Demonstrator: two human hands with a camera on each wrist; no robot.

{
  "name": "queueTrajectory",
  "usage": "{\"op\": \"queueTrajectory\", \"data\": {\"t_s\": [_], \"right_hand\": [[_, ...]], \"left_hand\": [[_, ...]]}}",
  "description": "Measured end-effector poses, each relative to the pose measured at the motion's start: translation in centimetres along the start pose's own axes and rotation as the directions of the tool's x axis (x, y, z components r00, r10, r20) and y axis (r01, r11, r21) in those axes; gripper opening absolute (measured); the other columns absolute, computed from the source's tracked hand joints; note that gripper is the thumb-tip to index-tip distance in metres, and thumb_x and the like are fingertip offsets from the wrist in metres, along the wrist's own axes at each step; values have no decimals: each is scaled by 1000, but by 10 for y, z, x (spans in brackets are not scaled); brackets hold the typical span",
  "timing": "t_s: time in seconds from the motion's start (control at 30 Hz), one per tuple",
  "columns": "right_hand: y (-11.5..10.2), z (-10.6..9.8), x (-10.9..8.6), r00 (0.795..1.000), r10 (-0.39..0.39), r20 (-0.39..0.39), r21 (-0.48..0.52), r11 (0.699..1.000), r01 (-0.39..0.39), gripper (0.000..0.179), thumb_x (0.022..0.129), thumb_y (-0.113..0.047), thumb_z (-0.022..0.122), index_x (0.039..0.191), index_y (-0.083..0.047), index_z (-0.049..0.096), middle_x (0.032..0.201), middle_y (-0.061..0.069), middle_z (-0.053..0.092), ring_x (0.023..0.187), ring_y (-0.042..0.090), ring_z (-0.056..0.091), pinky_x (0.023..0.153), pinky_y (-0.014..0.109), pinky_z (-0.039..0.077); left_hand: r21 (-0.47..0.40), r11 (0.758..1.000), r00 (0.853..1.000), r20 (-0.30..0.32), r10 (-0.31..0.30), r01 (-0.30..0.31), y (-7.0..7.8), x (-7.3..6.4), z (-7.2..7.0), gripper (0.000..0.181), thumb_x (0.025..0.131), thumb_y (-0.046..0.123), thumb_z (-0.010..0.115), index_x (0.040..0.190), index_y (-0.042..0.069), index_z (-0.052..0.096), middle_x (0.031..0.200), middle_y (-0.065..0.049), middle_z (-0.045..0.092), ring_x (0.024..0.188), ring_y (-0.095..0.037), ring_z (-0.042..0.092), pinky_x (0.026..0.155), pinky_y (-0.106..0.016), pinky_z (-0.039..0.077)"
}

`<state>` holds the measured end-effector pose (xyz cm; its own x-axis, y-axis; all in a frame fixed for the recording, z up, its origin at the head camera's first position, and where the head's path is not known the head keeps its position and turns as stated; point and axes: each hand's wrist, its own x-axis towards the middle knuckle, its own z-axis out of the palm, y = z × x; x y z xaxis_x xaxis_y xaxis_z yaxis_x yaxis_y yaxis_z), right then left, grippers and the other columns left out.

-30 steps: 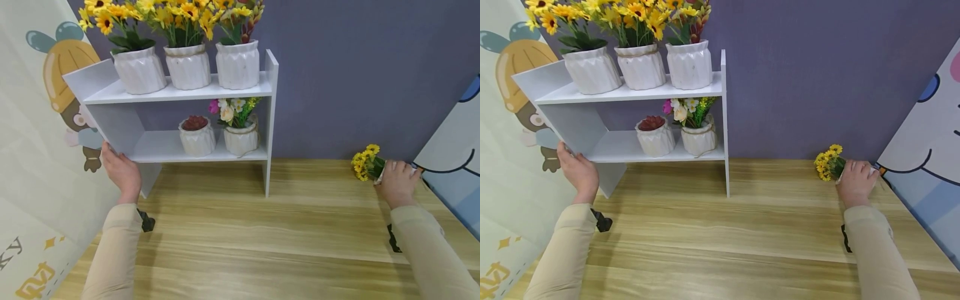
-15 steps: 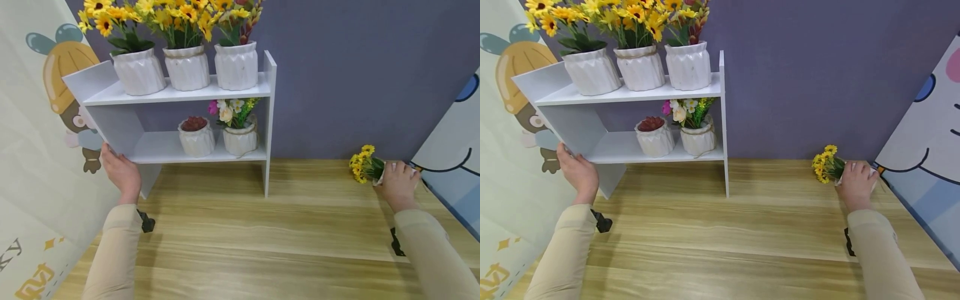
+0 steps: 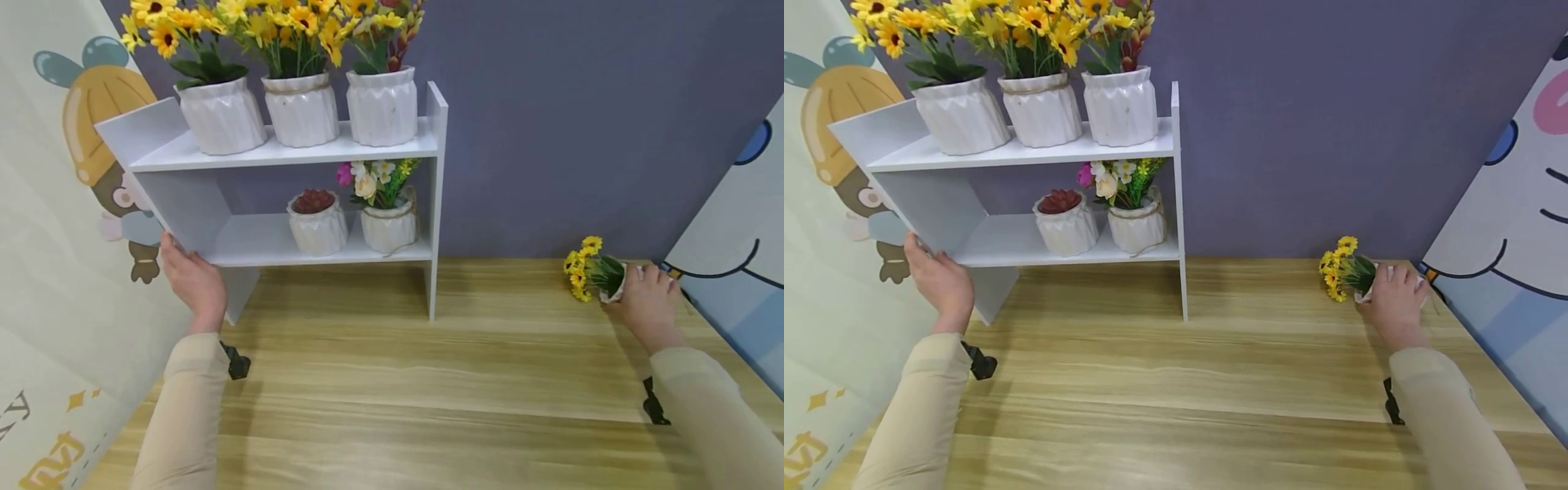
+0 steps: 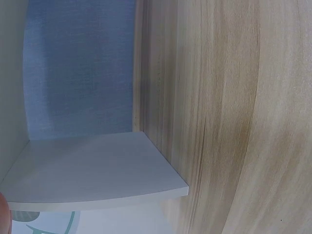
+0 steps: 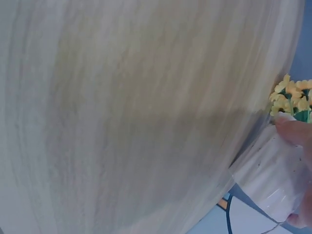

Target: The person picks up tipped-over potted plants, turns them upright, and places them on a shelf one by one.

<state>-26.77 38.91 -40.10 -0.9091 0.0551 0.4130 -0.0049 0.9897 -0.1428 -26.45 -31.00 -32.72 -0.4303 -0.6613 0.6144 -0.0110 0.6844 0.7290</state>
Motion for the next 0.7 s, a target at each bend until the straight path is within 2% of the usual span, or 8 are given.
{"op": "queueTrajectory", "data": {"t_s": [0.1, 0.3, 0.5, 0.7], "right_hand": [[-3, -1, 0, 1000, 11, 7, 27, 1000, -11, 81, 64, -17, 78, 118, 18, 30, 116, 44, 26, 104, 62, 24, 88, 70, 17], [-13, -2, -2, 999, 13, 36, 100, 995, -16, 82, 68, -17, 75, 124, 19, 28, 114, 44, 25, 106, 61, 21, 90, 70, 14], [-22, -4, -4, 1000, 5, -21, 108, 994, -2, 80, 66, -17, 77, 121, 18, 31, 113, 43, 29, 102, 59, 26, 87, 68, 19], [-27, -6, -6, 997, 46, -56, 166, 985, -36, 82, 65, -15, 78, 122, 20, 31, 114, 44, 29, 99, 61, 28, 83, 65, 22]], "left_hand": [[-2, 1000, 1000, 3, -3, 3, 0, 0, 1, 46, 95, 13, 34, 140, 20, 25, 141, -12, 36, 129, -27, 33, 106, -41, 29], [-4, 997, 997, 2, -74, 74, -3, -2, 0, 46, 96, 15, 34, 140, 23, 24, 139, -13, 37, 127, -29, 35, 105, -44, 30], [-12, 999, 999, -1, -35, 35, -6, -2, 0, 45, 96, 16, 34, 139, 25, 23, 136, -14, 38, 125, -30, 37, 103, -45, 32], [-9, 1000, 1000, 9, -28, 28, -5, 0, 3, 45, 96, 17, 33, 139, 26, 22, 137, -12, 37, 125, -28, 36, 103, -44, 32]]}}
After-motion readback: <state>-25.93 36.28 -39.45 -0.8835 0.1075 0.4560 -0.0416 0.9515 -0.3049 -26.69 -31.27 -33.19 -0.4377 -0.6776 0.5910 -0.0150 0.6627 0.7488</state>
